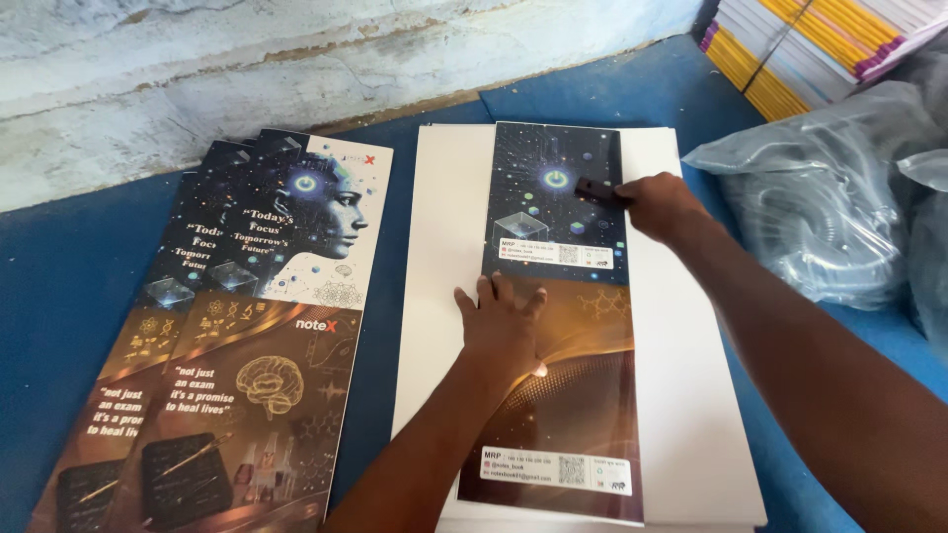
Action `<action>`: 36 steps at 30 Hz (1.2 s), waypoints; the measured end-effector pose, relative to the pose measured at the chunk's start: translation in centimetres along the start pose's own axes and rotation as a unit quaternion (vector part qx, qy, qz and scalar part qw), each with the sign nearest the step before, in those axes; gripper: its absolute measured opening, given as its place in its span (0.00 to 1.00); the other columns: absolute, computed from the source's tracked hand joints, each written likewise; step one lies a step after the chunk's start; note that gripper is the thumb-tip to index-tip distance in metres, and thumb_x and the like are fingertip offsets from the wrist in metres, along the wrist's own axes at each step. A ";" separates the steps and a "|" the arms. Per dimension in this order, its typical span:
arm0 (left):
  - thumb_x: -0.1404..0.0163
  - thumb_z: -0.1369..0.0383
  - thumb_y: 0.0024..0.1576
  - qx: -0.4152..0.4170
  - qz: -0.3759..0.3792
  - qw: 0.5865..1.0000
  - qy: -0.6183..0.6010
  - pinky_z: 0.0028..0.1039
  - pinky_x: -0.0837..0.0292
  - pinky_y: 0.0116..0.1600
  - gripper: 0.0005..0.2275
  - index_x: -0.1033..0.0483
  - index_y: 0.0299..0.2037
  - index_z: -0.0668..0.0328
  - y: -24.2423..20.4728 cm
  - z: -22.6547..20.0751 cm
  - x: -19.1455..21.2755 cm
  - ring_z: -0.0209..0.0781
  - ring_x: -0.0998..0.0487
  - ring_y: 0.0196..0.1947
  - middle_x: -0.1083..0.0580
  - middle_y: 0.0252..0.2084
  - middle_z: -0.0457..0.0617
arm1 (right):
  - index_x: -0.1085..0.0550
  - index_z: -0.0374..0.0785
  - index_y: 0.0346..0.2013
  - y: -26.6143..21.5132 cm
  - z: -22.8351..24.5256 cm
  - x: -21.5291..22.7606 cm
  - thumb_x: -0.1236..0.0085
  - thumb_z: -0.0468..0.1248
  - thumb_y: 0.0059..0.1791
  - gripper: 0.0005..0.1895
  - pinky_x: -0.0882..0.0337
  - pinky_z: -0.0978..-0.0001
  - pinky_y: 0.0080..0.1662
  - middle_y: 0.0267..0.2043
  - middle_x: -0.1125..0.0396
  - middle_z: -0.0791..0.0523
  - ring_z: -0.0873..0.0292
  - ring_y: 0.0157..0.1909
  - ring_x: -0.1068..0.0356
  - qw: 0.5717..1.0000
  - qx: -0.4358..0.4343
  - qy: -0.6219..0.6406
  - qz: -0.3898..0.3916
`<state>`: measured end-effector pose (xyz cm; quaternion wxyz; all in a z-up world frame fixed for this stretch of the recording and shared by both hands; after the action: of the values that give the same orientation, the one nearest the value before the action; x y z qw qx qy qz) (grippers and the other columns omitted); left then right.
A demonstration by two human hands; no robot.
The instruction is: The person inserts a printed cover sheet into a stack of blank white pages, folds the cover over the edges, and presses the fold flat. The person repeats this process for multiple booklets, stacking the finished items to the left.
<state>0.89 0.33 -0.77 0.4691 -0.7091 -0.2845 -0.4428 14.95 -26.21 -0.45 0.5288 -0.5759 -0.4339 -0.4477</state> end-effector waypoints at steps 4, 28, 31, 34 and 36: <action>0.31 0.46 0.41 0.000 0.017 1.000 0.006 0.71 0.62 0.71 0.52 0.52 0.76 0.32 0.1 0.0 0.2 0.70 0.59 0.76 0.55 0.76 0.66 | 0.26 0.57 0.62 -2.8 1.3 0.5 0.51 0.31 0.53 0.24 0.23 0.58 0.55 0.53 0.27 0.49 0.49 0.52 0.24 1.000 0.003 0.003 0.023; 0.29 0.47 0.41 0.019 0.040 0.999 0.027 0.72 0.64 0.71 0.54 0.55 0.77 0.28 0.5 -0.3 0.4 0.69 0.60 0.77 0.59 0.78 0.67 | 0.22 0.54 0.56 -9.7 1.3 -3.0 0.46 0.33 0.51 0.20 0.26 0.55 0.55 0.47 0.24 0.49 0.46 0.50 0.24 0.996 0.080 0.016 -0.023; 0.30 0.45 0.41 0.028 0.044 0.998 0.019 0.72 0.64 0.72 0.54 0.56 0.77 0.26 0.4 -0.2 0.5 0.67 0.61 0.78 0.61 0.79 0.65 | 0.22 0.52 0.56 -10.1 1.6 -3.0 0.48 0.32 0.51 0.19 0.27 0.54 0.56 0.48 0.25 0.49 0.46 0.51 0.25 0.996 0.081 0.026 -0.020; 0.31 0.46 0.42 0.033 0.048 0.998 0.007 0.74 0.64 0.71 0.54 0.57 0.77 0.25 0.4 -0.2 0.4 0.65 0.62 0.78 0.62 0.80 0.62 | 0.22 0.50 0.55 -10.4 1.5 -3.1 0.49 0.33 0.53 0.18 0.27 0.54 0.55 0.49 0.25 0.49 0.45 0.51 0.25 0.994 0.083 0.059 -0.025; 0.31 0.46 0.43 0.035 0.049 0.998 0.006 0.75 0.64 0.71 0.53 0.58 0.77 0.25 0.5 -0.1 0.3 0.64 0.62 0.79 0.62 0.80 0.61 | 0.21 0.49 0.54 -10.4 1.3 -3.4 0.49 0.33 0.53 0.17 0.27 0.55 0.55 0.49 0.25 0.49 0.45 0.51 0.25 0.993 0.083 0.084 -0.023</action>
<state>1.42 0.03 -0.67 0.5165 -0.7026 -0.2622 -0.4132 4.13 -24.35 -1.48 0.5990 -0.4796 -0.4369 -0.4693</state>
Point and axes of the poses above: each hand's wrist, its own y-axis towards the middle knuckle, its own x-axis out of the back of the hand, z = x × y, the point moved 1 cm from there along y, towards the middle knuckle
